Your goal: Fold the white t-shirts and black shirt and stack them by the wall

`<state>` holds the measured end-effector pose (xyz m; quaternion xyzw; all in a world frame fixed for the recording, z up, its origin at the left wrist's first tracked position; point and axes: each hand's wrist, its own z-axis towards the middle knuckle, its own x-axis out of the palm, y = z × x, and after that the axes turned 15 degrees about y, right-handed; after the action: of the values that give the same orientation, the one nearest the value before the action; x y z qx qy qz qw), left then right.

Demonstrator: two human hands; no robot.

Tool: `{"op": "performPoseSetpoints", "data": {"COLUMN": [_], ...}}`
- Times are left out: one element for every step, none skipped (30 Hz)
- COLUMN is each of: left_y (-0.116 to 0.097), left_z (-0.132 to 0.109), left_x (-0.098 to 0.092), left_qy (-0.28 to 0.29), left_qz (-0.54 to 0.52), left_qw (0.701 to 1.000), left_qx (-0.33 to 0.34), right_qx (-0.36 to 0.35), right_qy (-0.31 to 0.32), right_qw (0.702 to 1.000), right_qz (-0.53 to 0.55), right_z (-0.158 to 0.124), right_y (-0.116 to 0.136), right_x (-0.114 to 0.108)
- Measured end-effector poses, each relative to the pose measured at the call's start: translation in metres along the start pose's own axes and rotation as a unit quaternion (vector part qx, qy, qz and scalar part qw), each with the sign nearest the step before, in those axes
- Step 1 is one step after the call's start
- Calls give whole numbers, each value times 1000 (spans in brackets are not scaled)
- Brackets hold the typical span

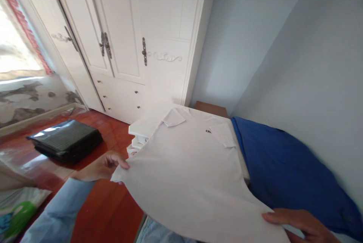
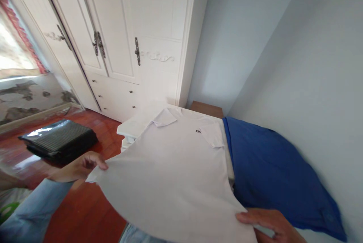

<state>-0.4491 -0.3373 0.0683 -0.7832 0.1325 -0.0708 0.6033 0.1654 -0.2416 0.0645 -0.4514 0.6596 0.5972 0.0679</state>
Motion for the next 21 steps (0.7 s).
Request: {"op": "performPoseSetpoints", "data": {"left_y": [-13,-27,-42,-57,-71,-85,-98,-111,-122,-132,-140,-147,-152,-155,-157,-156,-154,-151,-146,-140,-133], "left_z": [10,22,36,52,69,88,107,127,148,169,191,213,235,258,281,302,323,342,359,374,387], "left_x": [-1,-2,-3,-6,-9,-14,-18,-24,-29,-34,-39,-44,-48,-53,-57,-61,-66,-71,-75,-80,-85], "left_qy": [20,51,66,80,90,89,81,69,52,29,2,-30,-69,-113,-160,-199,-227,-245,-252,-255,-258], "left_qz": [19,42,72,106,139,162,178,190,199,202,199,193,194,208,233,262,284,301,311,316,320], "left_qw": [1000,998,995,991,986,983,981,979,978,977,977,976,973,967,957,944,931,922,916,913,910], "left_qx": [-6,-11,-7,-5,-4,-3,3,15,35,59,82,100,102,88,64,37,15,-4,-17,-28,-42], "right_qx": [-17,-37,-62,-86,-102,-102,-92,-84,-83,-80,-73,-65,-58,-57,-56,-48,-33,-8,20,46,67], "right_qy": [21,41,52,75,116,161,185,188,177,155,126,93,59,28,4,-16,-34,-50,-65,-77,-86], "right_qw": [1000,998,996,993,988,982,978,977,979,980,982,981,976,968,958,948,942,939,938,939,940], "right_qz": [-9,-21,-23,-13,0,16,33,51,65,90,124,160,201,244,282,313,334,341,339,332,322], "right_z": [10,22,36,52,70,88,107,127,146,166,186,205,225,244,263,282,299,315,329,342,352], "right_y": [15,30,44,58,71,82,91,99,104,108,110,110,108,104,99,93,86,78,71,63,55], "right_x": [-10,-22,-35,-50,-65,-80,-95,-109,-121,-132,-141,-149,-154,-157,-159,-159,-157,-154,-150,-145,-140]}}
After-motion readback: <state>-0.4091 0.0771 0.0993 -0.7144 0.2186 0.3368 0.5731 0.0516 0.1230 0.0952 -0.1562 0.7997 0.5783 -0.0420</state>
